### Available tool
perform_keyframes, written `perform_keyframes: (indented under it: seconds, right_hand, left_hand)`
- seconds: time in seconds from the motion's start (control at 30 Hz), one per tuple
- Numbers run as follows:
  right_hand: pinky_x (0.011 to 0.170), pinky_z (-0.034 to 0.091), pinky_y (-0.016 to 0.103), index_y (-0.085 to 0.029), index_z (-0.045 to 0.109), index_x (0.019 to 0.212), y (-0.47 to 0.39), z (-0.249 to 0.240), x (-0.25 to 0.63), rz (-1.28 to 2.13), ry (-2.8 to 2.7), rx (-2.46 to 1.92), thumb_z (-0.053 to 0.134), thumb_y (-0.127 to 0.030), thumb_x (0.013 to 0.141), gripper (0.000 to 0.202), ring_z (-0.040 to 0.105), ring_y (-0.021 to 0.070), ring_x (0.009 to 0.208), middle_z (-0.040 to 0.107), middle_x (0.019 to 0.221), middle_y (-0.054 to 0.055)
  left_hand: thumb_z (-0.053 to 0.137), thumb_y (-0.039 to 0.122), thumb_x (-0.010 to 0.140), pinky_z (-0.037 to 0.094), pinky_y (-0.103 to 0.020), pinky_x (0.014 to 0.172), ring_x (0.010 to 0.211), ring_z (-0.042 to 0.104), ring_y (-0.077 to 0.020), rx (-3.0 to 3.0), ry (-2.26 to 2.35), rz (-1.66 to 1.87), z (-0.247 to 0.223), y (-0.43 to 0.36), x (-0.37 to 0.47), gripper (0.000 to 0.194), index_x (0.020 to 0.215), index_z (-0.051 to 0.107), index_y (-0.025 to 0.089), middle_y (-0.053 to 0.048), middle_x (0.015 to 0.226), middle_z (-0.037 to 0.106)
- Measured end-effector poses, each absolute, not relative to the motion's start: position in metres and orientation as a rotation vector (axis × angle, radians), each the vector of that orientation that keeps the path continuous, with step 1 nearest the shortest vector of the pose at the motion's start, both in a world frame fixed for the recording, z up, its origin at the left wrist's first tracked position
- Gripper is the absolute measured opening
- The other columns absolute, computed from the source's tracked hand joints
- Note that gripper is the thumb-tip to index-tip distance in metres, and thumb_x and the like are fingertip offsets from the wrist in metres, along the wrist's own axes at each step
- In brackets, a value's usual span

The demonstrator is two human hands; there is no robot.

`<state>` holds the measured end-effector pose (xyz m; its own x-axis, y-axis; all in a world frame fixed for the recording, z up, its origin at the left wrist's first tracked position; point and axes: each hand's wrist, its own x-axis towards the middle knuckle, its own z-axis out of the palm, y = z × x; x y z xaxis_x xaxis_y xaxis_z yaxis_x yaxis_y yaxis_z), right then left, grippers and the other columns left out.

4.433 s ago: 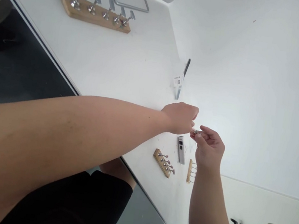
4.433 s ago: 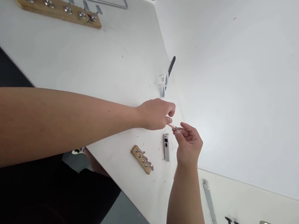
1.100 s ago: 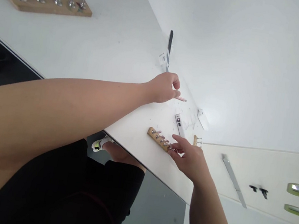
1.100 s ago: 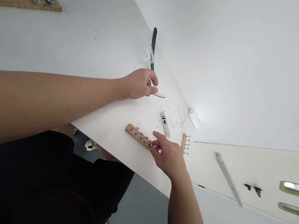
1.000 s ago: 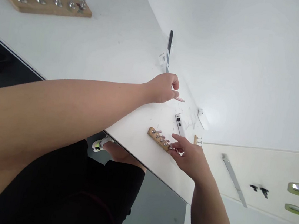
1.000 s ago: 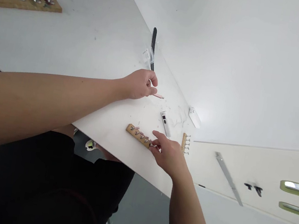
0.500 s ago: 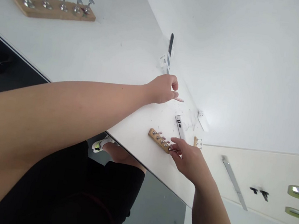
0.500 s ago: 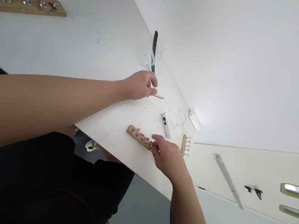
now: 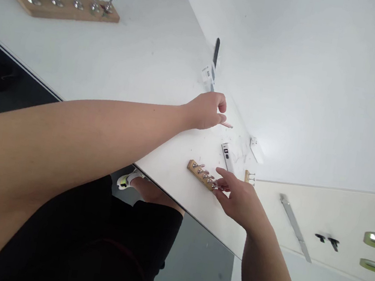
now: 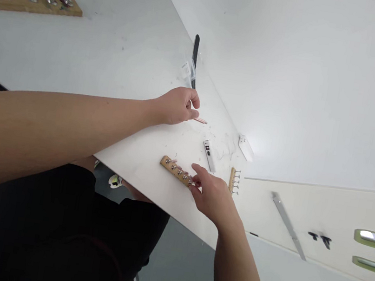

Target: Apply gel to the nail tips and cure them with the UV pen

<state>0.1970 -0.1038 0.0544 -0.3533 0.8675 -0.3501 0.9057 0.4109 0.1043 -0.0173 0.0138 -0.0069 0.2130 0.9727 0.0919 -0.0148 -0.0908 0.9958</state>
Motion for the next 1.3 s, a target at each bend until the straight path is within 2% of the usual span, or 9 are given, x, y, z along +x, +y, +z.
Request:
perform_keyframes:
  seconds: [0.2,0.43,0.67,0.97,1.3]
  right_hand:
    - [0.070,0.054,0.040,-0.025,0.036,0.129,-0.109,0.061,0.213,-0.262,2.271,1.599,0.055,-0.029,0.077,0.056,0.064,0.0213,0.082,0.066,0.099,0.006]
    - [0.073,0.053,0.043,-0.026,0.040,0.127,-0.122,0.057,0.235,-0.332,2.236,1.748,0.057,-0.032,0.075,0.055,0.063,0.0227,0.083,0.065,0.101,0.006]
    - [0.090,0.046,0.045,-0.023,0.034,0.130,-0.132,0.024,0.232,-0.364,2.484,1.982,0.063,-0.030,0.070,0.067,0.054,0.0260,0.109,0.055,0.122,0.010]
    - [0.089,0.046,0.042,-0.024,0.041,0.125,-0.132,0.001,0.216,-0.505,2.637,2.161,0.058,-0.023,0.071,0.056,0.059,0.0225,0.101,0.065,0.107,0.005]
    - [0.084,0.048,0.038,-0.022,0.045,0.121,-0.152,0.000,0.217,-0.444,2.675,2.308,0.058,-0.022,0.071,0.052,0.062,0.0193,0.091,0.067,0.098,0.003]
  left_hand:
    - [0.060,0.020,0.068,0.037,-0.031,0.061,0.065,0.047,-0.0149,1.360,1.009,1.098,-0.006,0.013,-0.018,0.017,0.084,0.053,0.020,-0.003,0.068,0.051]
    - [0.056,0.027,0.072,0.037,-0.027,0.059,0.063,0.048,-0.0134,1.444,1.006,1.085,-0.007,0.015,-0.017,0.014,0.083,0.052,0.019,-0.003,0.070,0.055]
    - [0.051,0.030,0.077,0.035,-0.023,0.051,0.052,0.043,-0.0092,1.446,1.002,1.025,-0.008,0.017,-0.018,0.016,0.087,0.049,0.019,-0.001,0.066,0.055]
    - [0.056,0.031,0.072,0.036,-0.022,0.049,0.048,0.045,-0.0084,1.398,1.040,1.073,-0.017,0.025,-0.012,0.017,0.082,0.051,0.018,0.002,0.057,0.053]
    - [0.062,0.040,0.067,0.042,-0.024,0.052,0.050,0.048,-0.0088,1.291,1.012,1.078,-0.023,0.025,-0.015,0.028,0.084,0.053,0.019,0.003,0.059,0.053]
